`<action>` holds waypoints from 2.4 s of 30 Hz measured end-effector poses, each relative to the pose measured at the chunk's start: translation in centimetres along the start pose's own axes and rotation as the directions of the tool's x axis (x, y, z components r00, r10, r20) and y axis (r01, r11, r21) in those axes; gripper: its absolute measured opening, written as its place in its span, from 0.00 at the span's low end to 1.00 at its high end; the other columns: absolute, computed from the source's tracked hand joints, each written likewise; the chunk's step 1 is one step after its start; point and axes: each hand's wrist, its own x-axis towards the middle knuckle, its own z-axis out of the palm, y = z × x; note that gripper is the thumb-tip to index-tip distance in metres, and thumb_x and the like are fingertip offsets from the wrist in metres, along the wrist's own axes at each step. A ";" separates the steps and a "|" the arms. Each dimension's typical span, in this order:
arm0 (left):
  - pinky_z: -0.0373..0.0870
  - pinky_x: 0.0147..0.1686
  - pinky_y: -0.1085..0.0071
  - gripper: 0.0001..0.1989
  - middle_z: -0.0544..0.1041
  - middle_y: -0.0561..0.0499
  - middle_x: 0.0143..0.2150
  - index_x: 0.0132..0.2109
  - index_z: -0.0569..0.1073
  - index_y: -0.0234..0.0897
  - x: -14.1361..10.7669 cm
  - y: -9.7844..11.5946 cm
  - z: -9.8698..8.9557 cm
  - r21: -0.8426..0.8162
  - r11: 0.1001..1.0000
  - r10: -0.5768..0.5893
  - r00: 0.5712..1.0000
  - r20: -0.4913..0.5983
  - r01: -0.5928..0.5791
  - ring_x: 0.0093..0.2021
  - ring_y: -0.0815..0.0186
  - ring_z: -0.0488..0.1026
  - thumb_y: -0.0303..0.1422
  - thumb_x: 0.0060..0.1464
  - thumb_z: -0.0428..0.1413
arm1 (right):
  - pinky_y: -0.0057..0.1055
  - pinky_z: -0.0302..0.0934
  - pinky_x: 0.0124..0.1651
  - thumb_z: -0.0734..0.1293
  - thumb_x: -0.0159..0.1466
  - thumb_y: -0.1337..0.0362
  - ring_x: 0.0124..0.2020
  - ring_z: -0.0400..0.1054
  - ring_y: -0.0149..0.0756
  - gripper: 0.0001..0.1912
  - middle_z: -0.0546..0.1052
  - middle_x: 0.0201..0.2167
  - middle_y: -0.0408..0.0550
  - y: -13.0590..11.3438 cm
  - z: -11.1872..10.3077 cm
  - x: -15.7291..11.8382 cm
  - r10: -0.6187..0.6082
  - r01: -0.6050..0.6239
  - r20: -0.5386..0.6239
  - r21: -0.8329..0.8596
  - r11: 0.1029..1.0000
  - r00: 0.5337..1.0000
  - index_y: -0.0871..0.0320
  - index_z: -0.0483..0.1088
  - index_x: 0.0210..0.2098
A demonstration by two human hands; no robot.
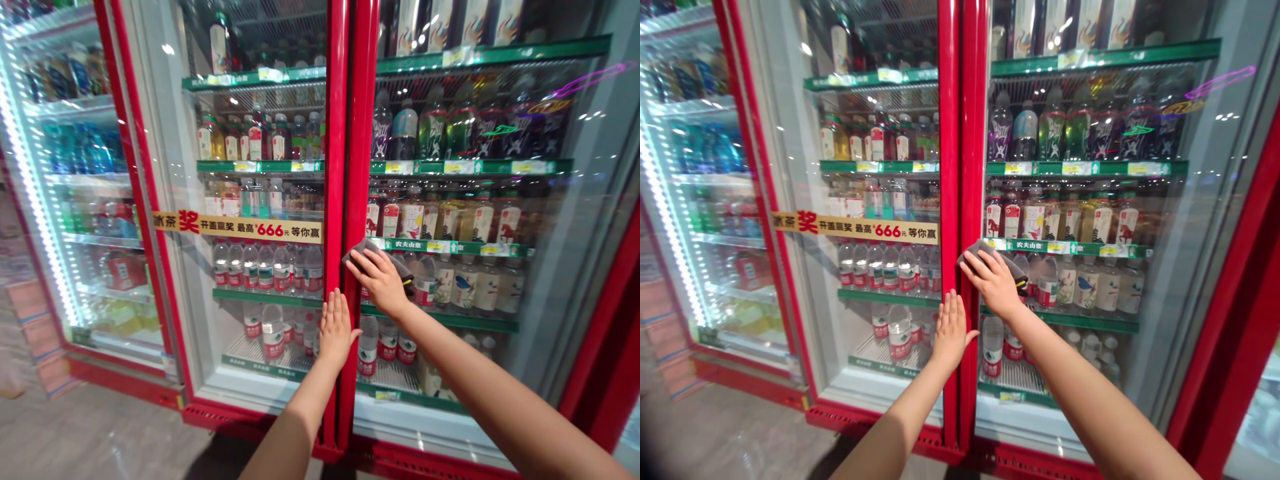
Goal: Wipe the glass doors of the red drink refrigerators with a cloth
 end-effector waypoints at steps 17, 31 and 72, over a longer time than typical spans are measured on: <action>0.52 0.72 0.55 0.59 0.38 0.34 0.75 0.75 0.33 0.27 -2.3 0.8 -0.3 -0.013 0.995 0.095 0.992 0.082 -0.095 0.75 0.52 0.35 0.35 0.53 0.67 | 0.48 0.34 0.76 0.62 0.71 0.65 0.70 0.55 0.39 0.21 0.65 0.69 0.44 -3.9 0.7 -11.7 -0.158 0.148 0.187 0.066 0.987 0.970 0.51 0.69 0.62; 0.53 0.71 0.53 0.58 0.37 0.32 0.75 0.75 0.33 0.28 -2.1 1.2 -0.1 0.010 0.997 0.069 0.990 0.124 -0.071 0.75 0.53 0.38 0.33 0.53 0.66 | 0.51 0.42 0.74 0.62 0.68 0.70 0.71 0.55 0.42 0.28 0.65 0.68 0.48 -3.7 -0.2 -11.9 0.027 -0.029 0.166 0.014 0.999 0.986 0.51 0.63 0.67; 0.42 0.71 0.41 0.61 0.29 0.37 0.77 0.76 0.35 0.38 6.6 10.5 -5.1 -0.093 0.951 0.301 0.952 0.055 -0.295 0.75 0.46 0.26 0.40 0.50 0.68 | 0.43 0.52 0.58 0.63 0.69 0.68 0.54 0.67 0.43 0.30 0.79 0.55 0.45 4.5 -5.8 -19.3 0.271 -0.282 -0.084 -0.166 0.945 0.959 0.41 0.61 0.68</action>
